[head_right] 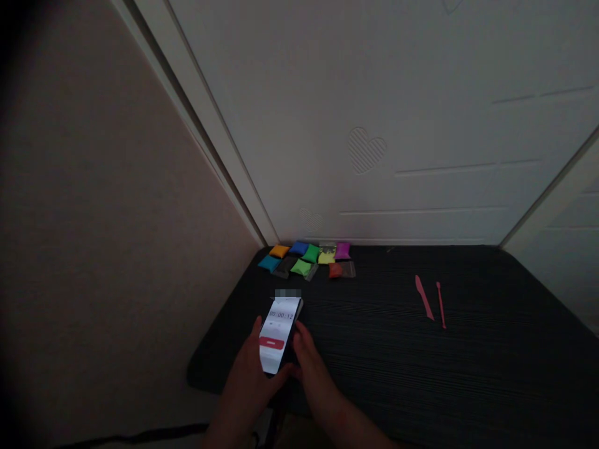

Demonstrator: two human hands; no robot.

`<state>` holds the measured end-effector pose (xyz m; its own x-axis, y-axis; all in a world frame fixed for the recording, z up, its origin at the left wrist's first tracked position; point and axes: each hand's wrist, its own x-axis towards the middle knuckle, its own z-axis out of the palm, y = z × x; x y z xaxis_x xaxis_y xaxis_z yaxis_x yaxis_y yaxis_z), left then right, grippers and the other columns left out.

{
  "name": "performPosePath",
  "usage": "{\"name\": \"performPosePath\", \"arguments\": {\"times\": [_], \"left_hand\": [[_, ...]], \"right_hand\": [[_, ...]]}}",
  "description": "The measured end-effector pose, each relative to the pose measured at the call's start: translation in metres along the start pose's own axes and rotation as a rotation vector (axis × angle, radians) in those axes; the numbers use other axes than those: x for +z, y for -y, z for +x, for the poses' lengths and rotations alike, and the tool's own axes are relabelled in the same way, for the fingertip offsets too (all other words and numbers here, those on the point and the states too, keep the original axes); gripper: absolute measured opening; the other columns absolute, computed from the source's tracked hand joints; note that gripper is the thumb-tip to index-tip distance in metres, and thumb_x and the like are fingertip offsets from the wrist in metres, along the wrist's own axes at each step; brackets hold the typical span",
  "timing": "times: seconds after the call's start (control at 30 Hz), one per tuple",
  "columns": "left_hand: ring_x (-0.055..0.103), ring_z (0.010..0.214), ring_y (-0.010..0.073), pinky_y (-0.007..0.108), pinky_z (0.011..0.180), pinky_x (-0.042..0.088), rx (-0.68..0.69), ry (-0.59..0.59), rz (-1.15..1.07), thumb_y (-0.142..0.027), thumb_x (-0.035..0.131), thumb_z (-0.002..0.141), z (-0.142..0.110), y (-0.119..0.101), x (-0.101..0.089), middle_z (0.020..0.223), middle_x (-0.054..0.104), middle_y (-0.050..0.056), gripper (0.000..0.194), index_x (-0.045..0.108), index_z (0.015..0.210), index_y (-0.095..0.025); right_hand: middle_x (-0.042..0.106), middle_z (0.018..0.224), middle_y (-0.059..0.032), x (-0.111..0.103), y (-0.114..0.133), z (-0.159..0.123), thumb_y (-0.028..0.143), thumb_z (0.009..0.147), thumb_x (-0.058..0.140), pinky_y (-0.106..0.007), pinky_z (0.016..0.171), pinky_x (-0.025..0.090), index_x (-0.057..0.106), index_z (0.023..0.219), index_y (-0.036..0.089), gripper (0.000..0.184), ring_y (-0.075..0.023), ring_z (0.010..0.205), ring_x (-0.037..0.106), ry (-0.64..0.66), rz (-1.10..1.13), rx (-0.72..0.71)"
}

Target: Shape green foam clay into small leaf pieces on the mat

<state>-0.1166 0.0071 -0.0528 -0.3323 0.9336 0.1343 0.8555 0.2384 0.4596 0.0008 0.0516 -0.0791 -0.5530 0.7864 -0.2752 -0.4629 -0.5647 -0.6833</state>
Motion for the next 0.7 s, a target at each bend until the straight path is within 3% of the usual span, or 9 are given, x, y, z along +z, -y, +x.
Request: {"name": "performPosePath", "arguments": {"times": [0.3,0.7], "left_hand": [[0.038,0.114,0.0263,0.037,0.09,0.032,-0.096,0.018,0.189,-0.022,0.05,0.068,0.004,-0.022,-0.002,0.125,0.039,0.013,0.077,0.01,0.133,-0.016],[0.049,0.098,0.0262,0.035,0.076,0.037,-0.164,-0.05,0.363,-0.027,0.049,0.072,0.016,-0.002,-0.01,0.112,0.046,0.014,0.078,0.002,0.134,-0.018]], "right_hand": [[0.043,0.128,-0.0042,0.007,0.005,-0.004,0.05,0.078,0.043,-0.034,0.087,0.037,0.039,0.121,0.027,0.048,-0.0184,0.116,0.04,0.03,0.049,-0.022],[0.042,0.129,-0.003,0.03,0.003,0.024,0.054,0.077,0.041,-0.035,0.09,0.032,0.033,0.124,0.029,0.054,-0.0164,0.116,0.039,0.126,0.029,0.004]]}}
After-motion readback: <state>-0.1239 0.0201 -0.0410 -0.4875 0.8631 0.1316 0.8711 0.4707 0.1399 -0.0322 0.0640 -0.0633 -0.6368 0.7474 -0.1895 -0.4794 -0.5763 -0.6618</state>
